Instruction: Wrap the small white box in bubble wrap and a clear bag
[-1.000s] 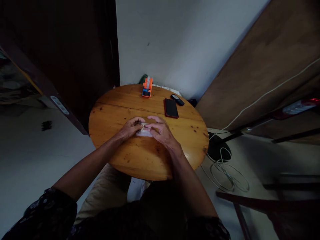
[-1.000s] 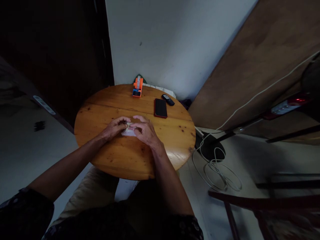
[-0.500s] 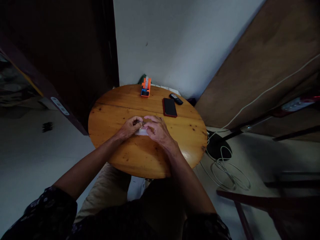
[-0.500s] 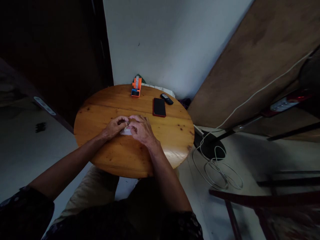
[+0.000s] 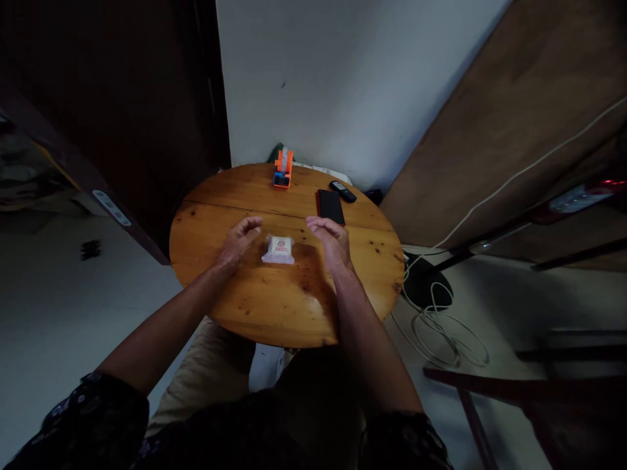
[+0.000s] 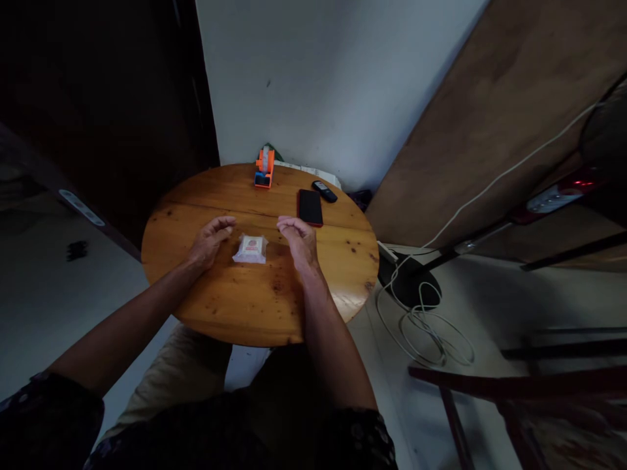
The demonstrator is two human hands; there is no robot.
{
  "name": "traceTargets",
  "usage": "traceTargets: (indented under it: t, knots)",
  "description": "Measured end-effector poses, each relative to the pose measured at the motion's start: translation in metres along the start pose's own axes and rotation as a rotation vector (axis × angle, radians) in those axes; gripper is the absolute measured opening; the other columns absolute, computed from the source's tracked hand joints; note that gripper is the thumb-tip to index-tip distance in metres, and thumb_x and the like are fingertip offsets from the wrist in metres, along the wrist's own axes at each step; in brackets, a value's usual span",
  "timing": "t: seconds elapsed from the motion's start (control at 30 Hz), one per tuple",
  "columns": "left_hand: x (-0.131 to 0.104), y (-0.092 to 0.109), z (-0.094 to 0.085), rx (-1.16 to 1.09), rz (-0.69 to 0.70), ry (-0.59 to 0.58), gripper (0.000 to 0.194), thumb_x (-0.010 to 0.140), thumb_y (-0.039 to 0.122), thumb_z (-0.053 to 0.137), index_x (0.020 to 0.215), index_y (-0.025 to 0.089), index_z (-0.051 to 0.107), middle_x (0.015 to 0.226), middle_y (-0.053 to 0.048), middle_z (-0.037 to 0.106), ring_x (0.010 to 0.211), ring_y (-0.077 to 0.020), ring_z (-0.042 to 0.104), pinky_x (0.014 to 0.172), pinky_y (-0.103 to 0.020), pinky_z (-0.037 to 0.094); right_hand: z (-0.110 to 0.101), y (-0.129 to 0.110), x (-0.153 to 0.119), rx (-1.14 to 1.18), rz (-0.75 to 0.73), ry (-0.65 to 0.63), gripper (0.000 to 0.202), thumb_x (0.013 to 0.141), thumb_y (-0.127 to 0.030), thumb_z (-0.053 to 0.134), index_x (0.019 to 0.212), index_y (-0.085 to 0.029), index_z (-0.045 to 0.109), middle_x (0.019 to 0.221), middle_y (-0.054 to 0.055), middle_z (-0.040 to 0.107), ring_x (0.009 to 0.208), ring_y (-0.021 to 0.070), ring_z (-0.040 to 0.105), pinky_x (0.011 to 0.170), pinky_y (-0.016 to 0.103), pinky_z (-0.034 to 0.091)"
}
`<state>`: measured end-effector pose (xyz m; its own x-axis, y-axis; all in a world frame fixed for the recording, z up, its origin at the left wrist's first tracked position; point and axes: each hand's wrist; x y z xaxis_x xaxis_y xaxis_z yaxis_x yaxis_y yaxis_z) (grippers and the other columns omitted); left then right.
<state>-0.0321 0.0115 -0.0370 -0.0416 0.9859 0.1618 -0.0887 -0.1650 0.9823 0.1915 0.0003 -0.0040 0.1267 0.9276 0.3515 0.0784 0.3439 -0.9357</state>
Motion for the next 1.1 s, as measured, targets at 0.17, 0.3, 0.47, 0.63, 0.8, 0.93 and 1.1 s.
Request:
traceTargets:
  t: [0.17,0.3,0.47,0.63,0.8,0.93,1.1]
  knots:
    - [-0.004,0.001,0.0,0.041,-0.019,-0.01,0.03,0.069,0.034,0.068,0.094,0.018,0.069,0.093,-0.003,0.07,0.086,-0.0157,0.062,0.084,-0.029,0.049,0.001,0.0,-0.003,-0.015,0.024,-0.041,0.012,0.073,-0.034,0.067,0.076,-0.023,0.071,0.104,0.005,0.075,0.108,0.0247,0.067,0.099,0.044,0.048]
    - [-0.012,0.006,0.001,0.084,-0.02,-0.048,0.029,0.068,0.036,0.07,0.09,0.017,0.07,0.085,-0.002,0.07,0.078,-0.0154,0.06,0.078,-0.029,0.049,0.004,-0.003,-0.006,-0.072,0.012,-0.102,0.012,0.075,-0.032,0.067,0.077,-0.022,0.072,0.107,0.005,0.075,0.106,0.0238,0.066,0.097,0.042,0.048]
    - [-0.018,0.014,0.002,0.179,0.022,-0.046,0.024,0.069,0.038,0.069,0.082,0.018,0.07,0.078,-0.002,0.07,0.071,-0.0145,0.057,0.07,-0.027,0.048,0.004,-0.007,-0.01,-0.175,-0.015,-0.25,0.014,0.076,-0.03,0.066,0.085,-0.023,0.074,0.12,0.005,0.071,0.112,0.0247,0.064,0.095,0.041,0.047]
    - [-0.019,0.017,0.004,0.274,0.053,-0.064,0.021,0.069,0.035,0.067,0.08,0.018,0.072,0.08,-0.001,0.07,0.065,-0.0127,0.055,0.063,-0.024,0.046,0.003,-0.01,-0.011,-0.258,-0.035,-0.388,0.022,0.078,-0.028,0.068,0.099,-0.026,0.074,0.132,0.005,0.066,0.123,0.025,0.059,0.1,0.043,0.043]
    - [-0.019,0.015,0.004,0.323,0.089,-0.103,0.018,0.073,0.031,0.064,0.081,0.017,0.073,0.084,-0.003,0.07,0.07,-0.0135,0.059,0.065,-0.024,0.047,0.005,-0.008,-0.01,-0.283,-0.025,-0.451,0.028,0.077,-0.027,0.07,0.104,-0.025,0.074,0.135,0.007,0.064,0.124,0.025,0.059,0.103,0.043,0.043]
    - [-0.018,0.013,0.005,0.346,0.105,-0.119,0.015,0.074,0.027,0.064,0.082,0.018,0.073,0.086,-0.003,0.07,0.073,-0.0142,0.061,0.066,-0.024,0.049,0.012,-0.002,-0.01,-0.281,-0.042,-0.436,0.023,0.078,-0.029,0.072,0.1,-0.025,0.076,0.13,0.007,0.066,0.12,0.0231,0.061,0.104,0.041,0.043]
    - [-0.017,0.01,0.004,0.352,0.114,-0.139,0.014,0.075,0.028,0.065,0.083,0.018,0.072,0.086,-0.004,0.071,0.077,-0.0166,0.063,0.07,-0.027,0.053,0.024,0.007,-0.008,-0.296,-0.126,-0.331,0.01,0.081,-0.03,0.069,0.083,-0.023,0.076,0.116,0.007,0.071,0.112,0.0222,0.064,0.104,0.04,0.045]
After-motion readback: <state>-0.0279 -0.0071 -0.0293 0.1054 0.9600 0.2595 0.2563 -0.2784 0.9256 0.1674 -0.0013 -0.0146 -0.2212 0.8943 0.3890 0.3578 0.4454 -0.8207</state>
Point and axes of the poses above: each hand's wrist, its own x-axis towards the middle knuckle, its own z-axis out of the palm, y = z × x
